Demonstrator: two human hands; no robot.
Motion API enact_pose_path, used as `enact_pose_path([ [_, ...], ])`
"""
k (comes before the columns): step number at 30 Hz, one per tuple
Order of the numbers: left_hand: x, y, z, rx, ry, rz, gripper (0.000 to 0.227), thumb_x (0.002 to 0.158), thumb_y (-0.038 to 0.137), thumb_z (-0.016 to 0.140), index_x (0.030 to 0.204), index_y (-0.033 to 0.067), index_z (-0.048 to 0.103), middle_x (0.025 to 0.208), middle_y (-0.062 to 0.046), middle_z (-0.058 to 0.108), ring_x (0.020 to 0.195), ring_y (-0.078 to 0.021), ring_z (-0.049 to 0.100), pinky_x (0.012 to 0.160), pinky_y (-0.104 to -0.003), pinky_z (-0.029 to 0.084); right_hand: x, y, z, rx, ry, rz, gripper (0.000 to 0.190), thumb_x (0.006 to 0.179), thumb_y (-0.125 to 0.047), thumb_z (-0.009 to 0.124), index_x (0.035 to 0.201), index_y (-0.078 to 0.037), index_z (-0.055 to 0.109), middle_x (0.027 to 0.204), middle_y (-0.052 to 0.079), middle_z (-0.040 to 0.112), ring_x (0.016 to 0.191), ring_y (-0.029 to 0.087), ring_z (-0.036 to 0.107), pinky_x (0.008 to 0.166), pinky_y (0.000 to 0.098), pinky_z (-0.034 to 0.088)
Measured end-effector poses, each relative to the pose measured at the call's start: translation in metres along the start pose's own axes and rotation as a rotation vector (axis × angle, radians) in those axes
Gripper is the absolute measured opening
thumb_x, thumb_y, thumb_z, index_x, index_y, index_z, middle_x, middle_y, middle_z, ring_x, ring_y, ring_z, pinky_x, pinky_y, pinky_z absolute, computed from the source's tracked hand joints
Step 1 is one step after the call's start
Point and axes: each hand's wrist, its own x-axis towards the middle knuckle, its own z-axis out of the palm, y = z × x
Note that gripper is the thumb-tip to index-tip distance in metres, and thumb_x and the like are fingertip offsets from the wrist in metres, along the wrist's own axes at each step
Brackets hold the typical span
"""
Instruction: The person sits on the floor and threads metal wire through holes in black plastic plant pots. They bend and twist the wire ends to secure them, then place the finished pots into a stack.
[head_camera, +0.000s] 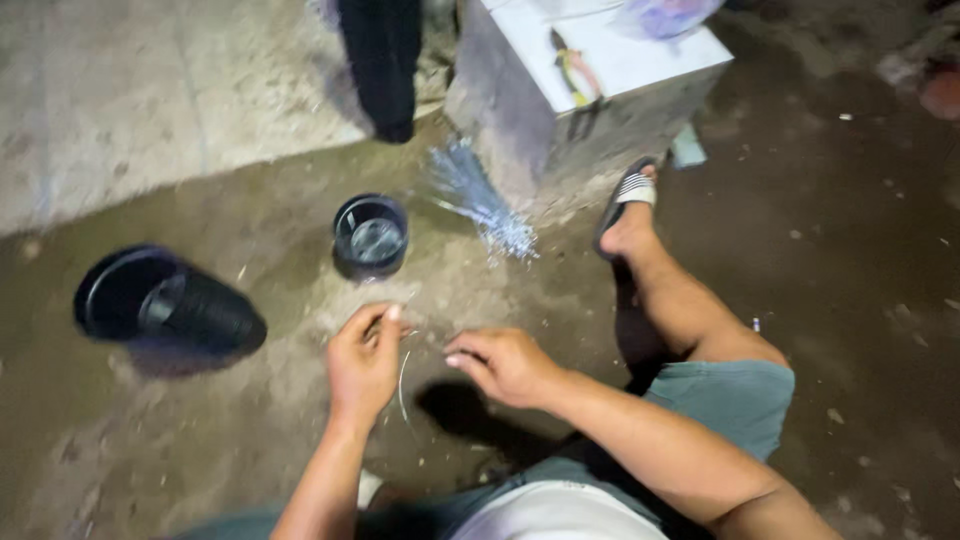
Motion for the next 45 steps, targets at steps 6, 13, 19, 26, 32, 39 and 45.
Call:
enact_pose_path([
  [6,0.003,-0.015,-0.006,0.037,0.156,0.111,0.018,0.107,0.011,0.059,0.113,-0.0033,0.067,0.095,-0.007,0.070,0.084,-0.0105,0.067,0.079,-0.024,0.055,-0.006,-0.004,-0.002,-0.312,0.069,-0.100,0.009,0.092,-0.013,0.074,0.098,-0.008,0.071,0.084,0.009,0.069,0.079,0.030,0.068,0.068,0.0428,0.054],
  [13,0.006,-0.004,-0.014,0.102,0.318,0.096,0.016,0.107,0.013,0.060,0.109,-0.0016,0.067,0.092,-0.005,0.070,0.077,-0.0086,0.063,0.070,-0.023,0.053,-0.030,0.027,-0.005,-0.573,0.194,-0.115,0.016,0.081,-0.011,0.072,0.096,-0.007,0.069,0.101,0.009,0.060,0.094,0.028,0.061,0.074,0.0391,0.054],
  [19,-0.004,0.006,0.003,0.222,0.349,0.237,0.015,0.104,0.011,0.064,0.106,-0.0035,0.068,0.093,-0.004,0.068,0.081,-0.0072,0.063,0.073,-0.022,0.050,-0.040,0.054,0.003,-0.579,0.183,0.017,0.018,0.080,-0.010,0.067,0.097,-0.006,0.071,0.099,0.009,0.061,0.091,0.028,0.063,0.072,0.0393,0.055],
  [26,-0.010,0.015,0.012,0.306,0.380,0.300,0.016,0.104,0.010,0.065,0.105,-0.0050,0.069,0.089,-0.004,0.062,0.075,-0.0085,0.054,0.067,-0.023,0.045,-0.044,0.068,0.004,-0.674,0.152,0.155,0.026,0.078,-0.009,0.067,0.103,-0.005,0.072,0.096,0.009,0.060,0.092,0.027,0.065,0.072,0.0402,0.056],
  [32,-0.012,0.018,0.020,0.246,0.387,0.253,0.015,0.103,0.010,0.064,0.106,-0.0035,0.069,0.091,-0.004,0.065,0.078,-0.0085,0.059,0.070,-0.023,0.048,-0.043,0.084,0.007,-0.623,0.176,0.134,0.020,0.083,-0.006,0.065,0.102,-0.004,0.072,0.094,0.010,0.063,0.087,0.030,0.067,0.069,0.0429,0.057],
  [39,-0.003,0.027,0.013,0.280,0.233,0.460,0.011,0.102,0.005,0.061,0.105,-0.0032,0.068,0.097,-0.008,0.066,0.089,-0.0138,0.064,0.078,-0.026,0.051,-0.057,0.079,0.027,0.213,-0.407,0.179,0.018,0.083,-0.003,0.072,0.100,-0.004,0.077,0.087,0.009,0.076,0.077,0.025,0.072,0.071,0.0376,0.058],
  [45,0.007,0.045,0.014,0.223,0.131,0.451,0.008,0.103,0.004,0.064,0.105,-0.0021,0.068,0.093,-0.009,0.066,0.087,-0.0162,0.062,0.080,-0.028,0.051,-0.063,0.086,0.042,0.261,-0.471,0.308,0.021,0.084,-0.005,0.074,0.105,-0.005,0.076,0.086,0.006,0.079,0.078,0.013,0.074,0.075,0.0292,0.058],
])
